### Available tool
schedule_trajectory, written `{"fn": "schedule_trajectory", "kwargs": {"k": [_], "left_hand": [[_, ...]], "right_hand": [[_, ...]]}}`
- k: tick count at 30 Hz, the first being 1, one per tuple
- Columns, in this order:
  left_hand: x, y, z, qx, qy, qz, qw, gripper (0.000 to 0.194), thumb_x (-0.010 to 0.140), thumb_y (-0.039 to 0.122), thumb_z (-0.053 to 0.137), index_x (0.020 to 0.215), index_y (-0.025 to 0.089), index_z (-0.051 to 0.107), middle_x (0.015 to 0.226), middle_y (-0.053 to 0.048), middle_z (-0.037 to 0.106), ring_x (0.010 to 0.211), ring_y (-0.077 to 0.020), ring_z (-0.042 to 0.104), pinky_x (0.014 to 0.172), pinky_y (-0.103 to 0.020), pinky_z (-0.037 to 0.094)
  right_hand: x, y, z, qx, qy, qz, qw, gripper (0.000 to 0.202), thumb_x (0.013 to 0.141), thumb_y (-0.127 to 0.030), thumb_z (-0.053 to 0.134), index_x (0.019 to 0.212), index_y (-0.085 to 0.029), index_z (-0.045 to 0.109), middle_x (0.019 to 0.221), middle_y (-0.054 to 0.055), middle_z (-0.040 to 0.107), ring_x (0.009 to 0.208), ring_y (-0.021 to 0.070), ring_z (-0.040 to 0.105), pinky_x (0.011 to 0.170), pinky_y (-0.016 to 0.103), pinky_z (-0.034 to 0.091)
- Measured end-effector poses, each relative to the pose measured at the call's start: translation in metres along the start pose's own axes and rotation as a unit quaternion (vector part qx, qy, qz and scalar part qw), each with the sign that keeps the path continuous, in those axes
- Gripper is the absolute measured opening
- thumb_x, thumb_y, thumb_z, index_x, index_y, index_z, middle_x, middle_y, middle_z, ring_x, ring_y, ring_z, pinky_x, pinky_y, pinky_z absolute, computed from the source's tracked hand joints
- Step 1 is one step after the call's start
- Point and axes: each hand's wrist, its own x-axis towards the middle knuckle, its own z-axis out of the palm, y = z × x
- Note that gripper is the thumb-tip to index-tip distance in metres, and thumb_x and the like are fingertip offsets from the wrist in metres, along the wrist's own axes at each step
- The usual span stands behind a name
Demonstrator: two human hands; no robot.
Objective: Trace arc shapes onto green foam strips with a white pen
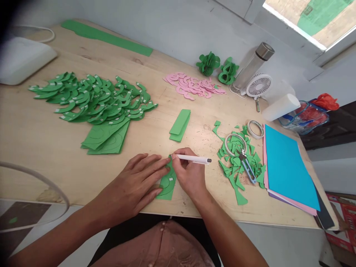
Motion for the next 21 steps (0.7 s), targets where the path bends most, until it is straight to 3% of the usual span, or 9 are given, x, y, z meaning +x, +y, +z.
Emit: {"fn": "schedule_trajectory", "kwargs": {"k": [21], "left_hand": [[-0.0008,0.0,0.0013,-0.004,0.006,-0.003,1.0,0.033,0.097,0.026,0.046,0.126,0.016,0.06,0.139,-0.008,0.059,0.129,-0.0297,0.048,0.111,-0.051,0.031]], "right_hand": [[-0.0025,-0.0004,-0.0016,-0.053,-0.022,-0.054,0.997,0.01,0.086,-0.028,0.057,0.08,-0.021,0.062,0.07,-0.001,0.065,0.059,0.0116,0.057,0.055,0.024,0.043]]}}
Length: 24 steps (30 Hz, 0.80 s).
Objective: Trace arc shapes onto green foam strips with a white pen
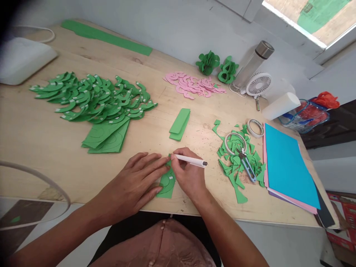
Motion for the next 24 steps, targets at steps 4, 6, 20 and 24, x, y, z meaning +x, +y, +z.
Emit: {"fn": "schedule_trajectory", "kwargs": {"k": [4,6,20,24], "left_hand": [[0.0,-0.001,0.001,-0.001,-0.001,0.001,1.0,0.034,0.097,0.027,0.047,0.127,0.016,0.06,0.139,-0.008,0.059,0.129,-0.0301,0.048,0.111,-0.052,0.032],[0.0,-0.001,0.0,-0.004,-0.002,0.002,1.0,0.035,0.097,0.026,0.047,0.127,0.016,0.059,0.14,-0.008,0.058,0.13,-0.0302,0.048,0.11,-0.052,0.032],[0.002,0.0,-0.004,-0.008,-0.014,-0.001,1.0,0.034,0.096,0.025,0.046,0.126,0.017,0.06,0.14,-0.008,0.059,0.13,-0.0305,0.048,0.109,-0.051,0.033],[0.001,-0.001,-0.003,-0.008,-0.013,0.001,1.0,0.035,0.097,0.026,0.046,0.128,0.016,0.059,0.141,-0.009,0.058,0.13,-0.0307,0.047,0.11,-0.052,0.032]], "right_hand": [[-0.002,0.001,-0.001,-0.015,-0.004,-0.004,1.0,0.011,0.087,-0.028,0.056,0.081,-0.021,0.062,0.071,0.0,0.065,0.061,0.0121,0.057,0.057,0.024,0.044],[-0.003,0.001,-0.002,-0.026,-0.006,-0.003,1.0,0.012,0.087,-0.029,0.057,0.082,-0.021,0.063,0.072,0.0,0.065,0.062,0.0126,0.057,0.056,0.025,0.044],[-0.01,0.002,-0.007,-0.039,-0.001,-0.008,0.999,0.012,0.088,-0.029,0.057,0.083,-0.021,0.064,0.074,0.001,0.067,0.064,0.0142,0.059,0.057,0.026,0.045],[-0.013,0.002,-0.008,-0.05,0.002,-0.008,0.999,0.012,0.088,-0.028,0.056,0.084,-0.021,0.064,0.073,0.001,0.067,0.062,0.0138,0.058,0.056,0.025,0.044]]}}
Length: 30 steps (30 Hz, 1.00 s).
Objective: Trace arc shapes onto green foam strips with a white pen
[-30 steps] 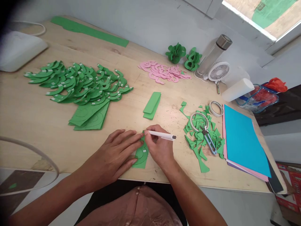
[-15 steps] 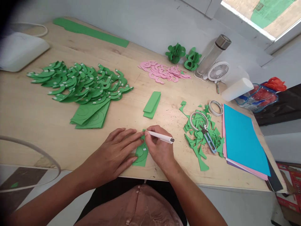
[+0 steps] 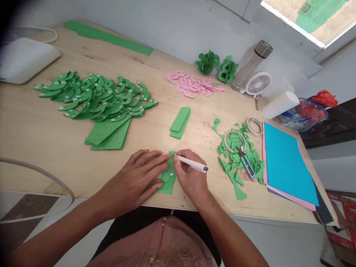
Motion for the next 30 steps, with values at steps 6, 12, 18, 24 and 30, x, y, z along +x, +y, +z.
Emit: {"fn": "schedule_trajectory", "kwargs": {"k": [6,12,18,24,30], "left_hand": [[0.001,0.0,0.0,-0.002,0.001,0.002,1.0,0.035,0.096,0.026,0.047,0.128,0.016,0.059,0.141,-0.009,0.058,0.13,-0.0311,0.047,0.109,-0.052,0.033],[0.001,0.0,0.0,-0.006,0.005,0.002,1.0,0.035,0.096,0.025,0.048,0.128,0.017,0.059,0.139,-0.01,0.059,0.129,-0.0309,0.048,0.108,-0.052,0.034],[0.0,0.0,0.001,0.001,0.006,0.009,1.0,0.036,0.096,0.024,0.046,0.128,0.015,0.059,0.141,-0.01,0.058,0.129,-0.0314,0.048,0.109,-0.052,0.033],[0.0,0.001,0.0,-0.002,0.004,0.007,1.0,0.035,0.096,0.025,0.046,0.128,0.017,0.058,0.141,-0.009,0.057,0.13,-0.0307,0.047,0.109,-0.052,0.033],[0.0,0.0,0.001,-0.006,0.003,0.005,1.0,0.035,0.095,0.024,0.047,0.127,0.017,0.059,0.142,-0.01,0.057,0.13,-0.0307,0.047,0.109,-0.053,0.033]], "right_hand": [[-0.005,-0.001,-0.002,-0.019,0.003,-0.003,1.0,0.011,0.089,-0.028,0.056,0.086,-0.021,0.064,0.074,0.001,0.068,0.061,0.014,0.058,0.055,0.025,0.045],[-0.01,-0.002,-0.004,-0.018,0.009,-0.008,1.0,0.012,0.09,-0.029,0.056,0.085,-0.022,0.064,0.075,0.002,0.069,0.064,0.0149,0.061,0.058,0.026,0.047],[-0.013,-0.001,-0.004,-0.016,0.008,-0.004,1.0,0.012,0.089,-0.029,0.056,0.085,-0.021,0.065,0.076,0.003,0.07,0.065,0.0154,0.062,0.06,0.027,0.049],[-0.016,-0.002,-0.005,-0.013,0.011,-0.004,1.0,0.012,0.09,-0.03,0.056,0.086,-0.021,0.065,0.075,0.002,0.069,0.064,0.0151,0.061,0.056,0.026,0.046],[-0.019,-0.003,-0.007,-0.03,0.013,-0.005,0.999,0.013,0.09,-0.03,0.056,0.086,-0.021,0.065,0.073,0.002,0.069,0.061,0.0149,0.06,0.054,0.026,0.044]]}}
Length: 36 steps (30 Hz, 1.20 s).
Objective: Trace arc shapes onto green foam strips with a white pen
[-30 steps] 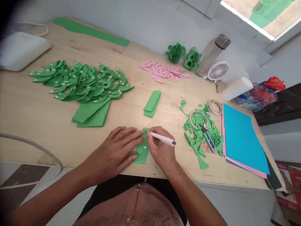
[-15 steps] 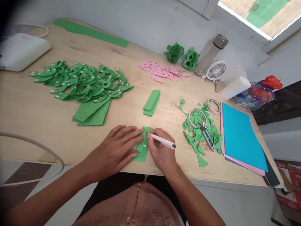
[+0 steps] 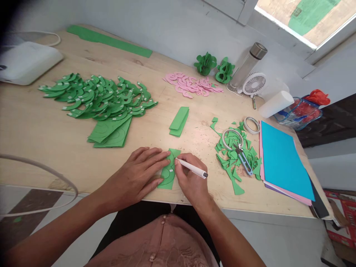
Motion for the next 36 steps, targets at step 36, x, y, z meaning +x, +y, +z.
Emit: {"fn": "schedule_trajectory", "kwargs": {"k": [36], "left_hand": [[-0.002,-0.003,0.003,0.008,-0.013,0.009,1.0,0.032,0.097,0.026,0.046,0.126,0.021,0.059,0.143,-0.009,0.055,0.131,-0.0323,0.046,0.108,-0.054,0.032]], "right_hand": [[-0.014,0.002,0.002,-0.043,0.037,-0.045,0.997,0.01,0.09,-0.025,0.056,0.086,-0.021,0.065,0.077,0.002,0.071,0.069,0.0161,0.065,0.065,0.027,0.05]]}}
